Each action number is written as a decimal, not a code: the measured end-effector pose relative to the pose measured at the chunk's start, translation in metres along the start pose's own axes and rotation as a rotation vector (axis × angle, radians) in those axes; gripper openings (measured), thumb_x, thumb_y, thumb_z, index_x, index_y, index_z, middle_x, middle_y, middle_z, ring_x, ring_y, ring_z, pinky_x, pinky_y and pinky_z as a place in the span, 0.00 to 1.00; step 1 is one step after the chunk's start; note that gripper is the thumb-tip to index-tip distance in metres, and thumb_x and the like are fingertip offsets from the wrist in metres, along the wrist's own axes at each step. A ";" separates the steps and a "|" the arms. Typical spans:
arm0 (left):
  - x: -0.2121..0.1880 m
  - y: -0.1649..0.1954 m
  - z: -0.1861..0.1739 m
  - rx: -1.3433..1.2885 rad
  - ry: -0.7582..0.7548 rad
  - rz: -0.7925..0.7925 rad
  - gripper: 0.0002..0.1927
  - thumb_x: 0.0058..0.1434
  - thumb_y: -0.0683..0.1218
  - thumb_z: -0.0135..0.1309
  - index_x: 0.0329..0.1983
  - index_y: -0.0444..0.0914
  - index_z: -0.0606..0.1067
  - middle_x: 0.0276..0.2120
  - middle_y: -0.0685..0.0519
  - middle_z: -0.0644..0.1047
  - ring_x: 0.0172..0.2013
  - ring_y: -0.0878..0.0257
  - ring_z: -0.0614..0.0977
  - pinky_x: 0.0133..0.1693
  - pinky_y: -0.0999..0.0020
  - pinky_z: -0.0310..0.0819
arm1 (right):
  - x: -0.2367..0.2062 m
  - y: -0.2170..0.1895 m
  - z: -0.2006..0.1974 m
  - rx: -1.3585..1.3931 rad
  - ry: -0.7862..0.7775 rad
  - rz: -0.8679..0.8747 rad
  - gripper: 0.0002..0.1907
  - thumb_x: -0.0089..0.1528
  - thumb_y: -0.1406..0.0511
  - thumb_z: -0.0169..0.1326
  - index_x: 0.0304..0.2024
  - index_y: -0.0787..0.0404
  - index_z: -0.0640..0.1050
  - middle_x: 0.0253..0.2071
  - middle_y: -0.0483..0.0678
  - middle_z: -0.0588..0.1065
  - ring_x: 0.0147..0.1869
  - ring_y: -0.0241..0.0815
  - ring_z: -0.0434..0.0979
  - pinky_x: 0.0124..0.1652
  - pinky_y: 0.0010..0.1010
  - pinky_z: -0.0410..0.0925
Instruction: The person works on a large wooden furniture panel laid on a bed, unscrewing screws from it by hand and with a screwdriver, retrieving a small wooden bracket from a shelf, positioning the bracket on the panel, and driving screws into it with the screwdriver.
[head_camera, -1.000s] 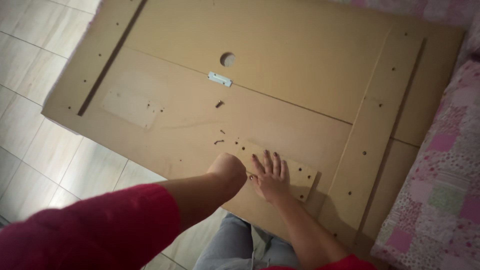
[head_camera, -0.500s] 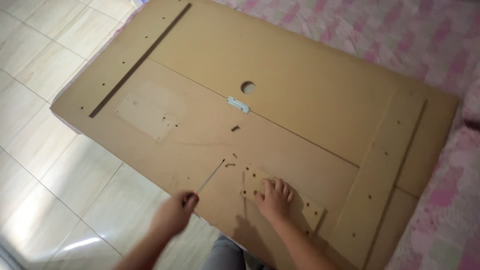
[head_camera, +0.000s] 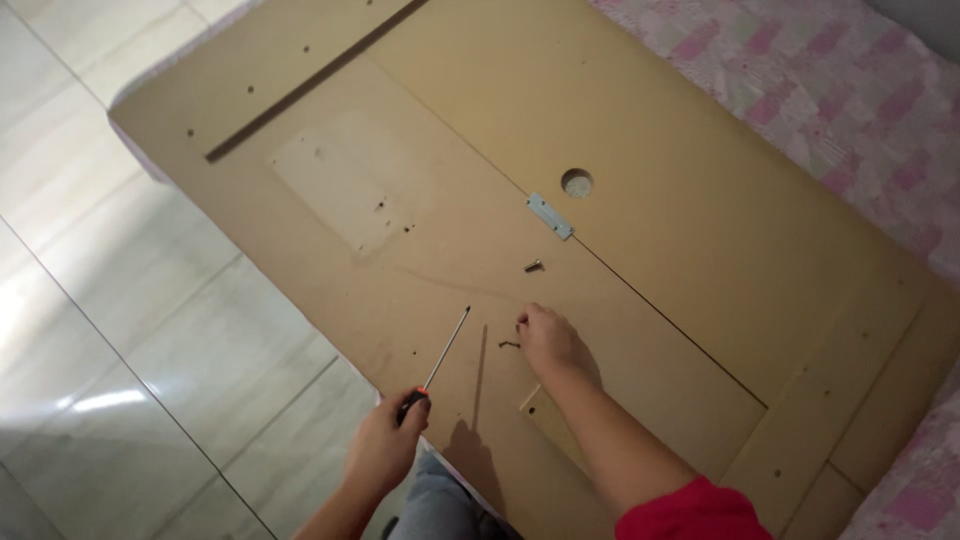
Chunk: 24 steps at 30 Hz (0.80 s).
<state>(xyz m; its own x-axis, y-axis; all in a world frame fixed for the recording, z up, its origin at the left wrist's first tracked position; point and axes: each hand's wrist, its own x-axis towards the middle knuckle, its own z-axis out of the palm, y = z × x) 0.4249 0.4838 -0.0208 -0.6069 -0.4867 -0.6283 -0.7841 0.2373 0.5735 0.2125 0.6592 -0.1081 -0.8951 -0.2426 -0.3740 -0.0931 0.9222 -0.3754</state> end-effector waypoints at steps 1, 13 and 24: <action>0.003 0.002 0.002 -0.022 -0.014 0.002 0.23 0.62 0.58 0.51 0.56 0.46 0.79 0.36 0.49 0.86 0.41 0.57 0.87 0.45 0.61 0.77 | 0.001 0.002 0.001 -0.024 -0.003 0.019 0.07 0.63 0.59 0.56 0.42 0.51 0.80 0.46 0.47 0.80 0.52 0.51 0.79 0.51 0.43 0.72; 0.026 0.025 0.027 -0.195 -0.126 -0.026 0.22 0.62 0.56 0.51 0.57 0.44 0.79 0.34 0.51 0.85 0.31 0.59 0.85 0.37 0.64 0.78 | -0.007 0.023 -0.020 0.257 -0.013 0.261 0.11 0.67 0.57 0.53 0.46 0.54 0.78 0.44 0.48 0.82 0.47 0.47 0.85 0.48 0.37 0.74; 0.002 0.023 0.037 -0.263 -0.134 -0.155 0.23 0.63 0.55 0.52 0.58 0.44 0.77 0.37 0.52 0.84 0.31 0.62 0.82 0.37 0.65 0.77 | -0.094 0.081 -0.017 0.293 0.053 0.284 0.12 0.66 0.60 0.54 0.49 0.52 0.81 0.47 0.43 0.83 0.50 0.40 0.83 0.51 0.31 0.73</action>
<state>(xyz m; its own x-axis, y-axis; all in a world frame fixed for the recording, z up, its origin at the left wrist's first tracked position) 0.4007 0.5195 -0.0288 -0.5085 -0.3814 -0.7720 -0.8185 -0.0644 0.5709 0.2815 0.7616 -0.0893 -0.8892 0.0325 -0.4563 0.2824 0.8238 -0.4916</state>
